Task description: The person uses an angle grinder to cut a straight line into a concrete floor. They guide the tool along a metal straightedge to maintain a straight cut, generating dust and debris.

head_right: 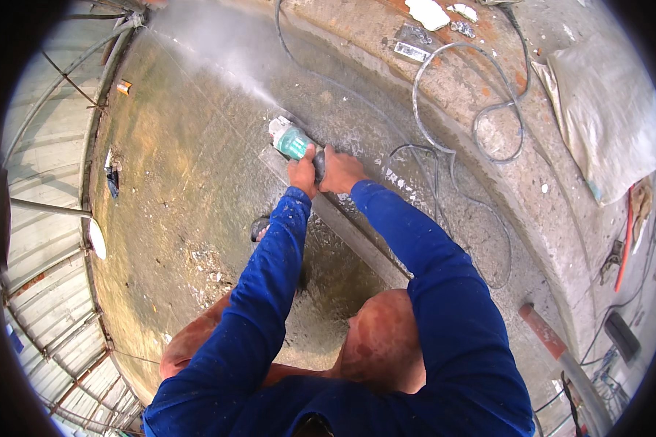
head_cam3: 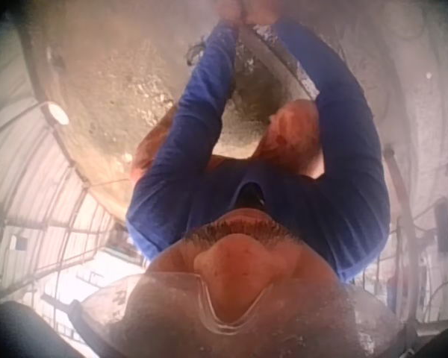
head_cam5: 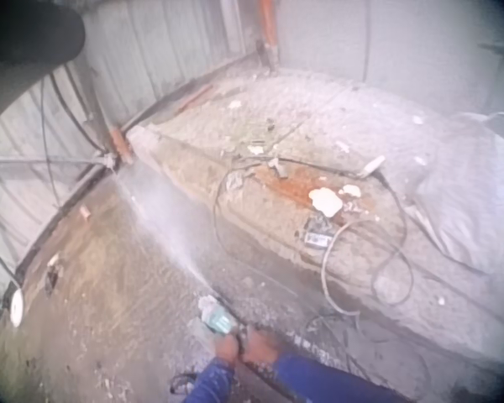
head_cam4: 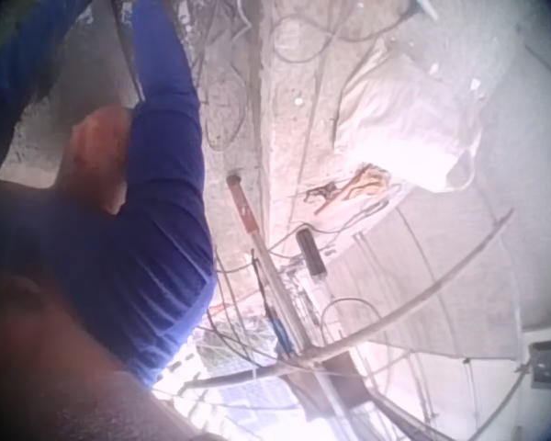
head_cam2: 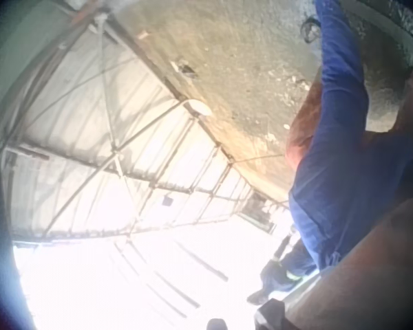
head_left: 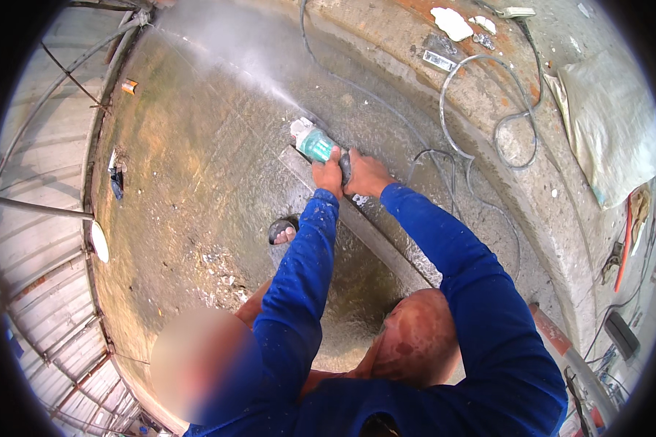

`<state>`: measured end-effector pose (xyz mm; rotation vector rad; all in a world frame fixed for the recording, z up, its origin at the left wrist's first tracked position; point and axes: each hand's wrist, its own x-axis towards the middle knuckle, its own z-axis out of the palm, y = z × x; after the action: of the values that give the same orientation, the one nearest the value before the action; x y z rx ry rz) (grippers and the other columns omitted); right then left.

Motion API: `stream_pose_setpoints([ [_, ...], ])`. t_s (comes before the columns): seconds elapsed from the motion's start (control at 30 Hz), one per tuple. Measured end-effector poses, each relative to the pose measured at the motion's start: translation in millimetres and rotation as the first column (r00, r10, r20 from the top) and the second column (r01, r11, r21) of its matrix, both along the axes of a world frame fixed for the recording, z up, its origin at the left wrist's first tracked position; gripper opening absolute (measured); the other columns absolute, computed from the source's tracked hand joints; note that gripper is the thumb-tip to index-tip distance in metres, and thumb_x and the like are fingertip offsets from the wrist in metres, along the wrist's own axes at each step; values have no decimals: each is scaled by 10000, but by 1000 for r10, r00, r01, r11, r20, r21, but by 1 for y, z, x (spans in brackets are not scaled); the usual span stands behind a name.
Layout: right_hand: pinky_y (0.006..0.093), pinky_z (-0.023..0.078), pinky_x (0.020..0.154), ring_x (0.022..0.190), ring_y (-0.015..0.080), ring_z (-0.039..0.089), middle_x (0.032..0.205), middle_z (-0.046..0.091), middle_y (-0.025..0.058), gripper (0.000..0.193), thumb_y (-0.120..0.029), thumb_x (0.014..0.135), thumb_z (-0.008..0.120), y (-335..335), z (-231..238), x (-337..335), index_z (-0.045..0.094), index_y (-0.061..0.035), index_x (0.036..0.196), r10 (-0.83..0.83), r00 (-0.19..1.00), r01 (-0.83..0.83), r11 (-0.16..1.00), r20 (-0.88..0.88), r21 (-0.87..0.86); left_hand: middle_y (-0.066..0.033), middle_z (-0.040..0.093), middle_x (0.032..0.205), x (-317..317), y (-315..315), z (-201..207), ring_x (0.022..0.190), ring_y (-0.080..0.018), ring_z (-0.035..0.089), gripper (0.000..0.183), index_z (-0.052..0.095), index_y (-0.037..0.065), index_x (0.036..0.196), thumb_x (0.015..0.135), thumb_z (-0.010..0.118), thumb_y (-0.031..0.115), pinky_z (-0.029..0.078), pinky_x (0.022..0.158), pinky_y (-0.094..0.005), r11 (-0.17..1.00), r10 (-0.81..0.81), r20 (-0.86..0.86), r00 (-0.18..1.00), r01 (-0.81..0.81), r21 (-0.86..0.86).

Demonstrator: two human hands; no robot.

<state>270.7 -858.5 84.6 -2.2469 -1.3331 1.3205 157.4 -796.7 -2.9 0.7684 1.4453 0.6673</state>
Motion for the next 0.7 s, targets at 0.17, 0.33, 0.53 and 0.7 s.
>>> stream_pose_setpoints([
  [0.17, 494, 525, 842, 1002, 422, 648, 1026, 674, 233, 742, -290, 590, 850, -1, -3, 1, 464, -35, 1171, -12, 1000, 11, 1000, -13, -27, -106, 662, 983, 1, -3, 0, 826, -228, 654, 387, 575, -1, 1120, 875, 732, 254, 544, 709, -412, 999, 24, -1, 1000, -24, -31],
  [0.33, 492, 524, 849, 1007, 423, 645, 1036, 674, 233, 745, -281, 588, 852, 2, 2, -1, 464, -26, 1170, -9, 1000, 8, 1000, -14, -22, -101, 662, 980, -3, 2, -3, 828, -227, 652, 384, 575, -3, 1112, 876, 731, 257, 544, 709, -419, 1000, 5, 14, 1000, -5, -11],
  [0.53, 491, 524, 859, 1018, 421, 642, 1056, 664, 249, 780, -279, 588, 854, -10, 0, 3, 453, -10, 1200, -7, 1000, 7, 1000, -15, 1, -104, 658, 1003, 3, -9, 6, 826, -232, 650, 402, 568, -5, 1125, 882, 727, 273, 545, 718, -422, 999, -9, -28, 1000, 7, -45],
  [0.7, 475, 524, 872, 1014, 413, 651, 1052, 671, 242, 784, -270, 602, 846, -15, 8, 3, 443, -8, 1221, 3, 1000, -3, 999, -2, -40, -120, 656, 1043, 2, -16, 6, 864, -238, 646, 450, 552, -10, 1181, 876, 730, 269, 536, 742, -416, 999, -26, 0, 1000, 26, -23],
])
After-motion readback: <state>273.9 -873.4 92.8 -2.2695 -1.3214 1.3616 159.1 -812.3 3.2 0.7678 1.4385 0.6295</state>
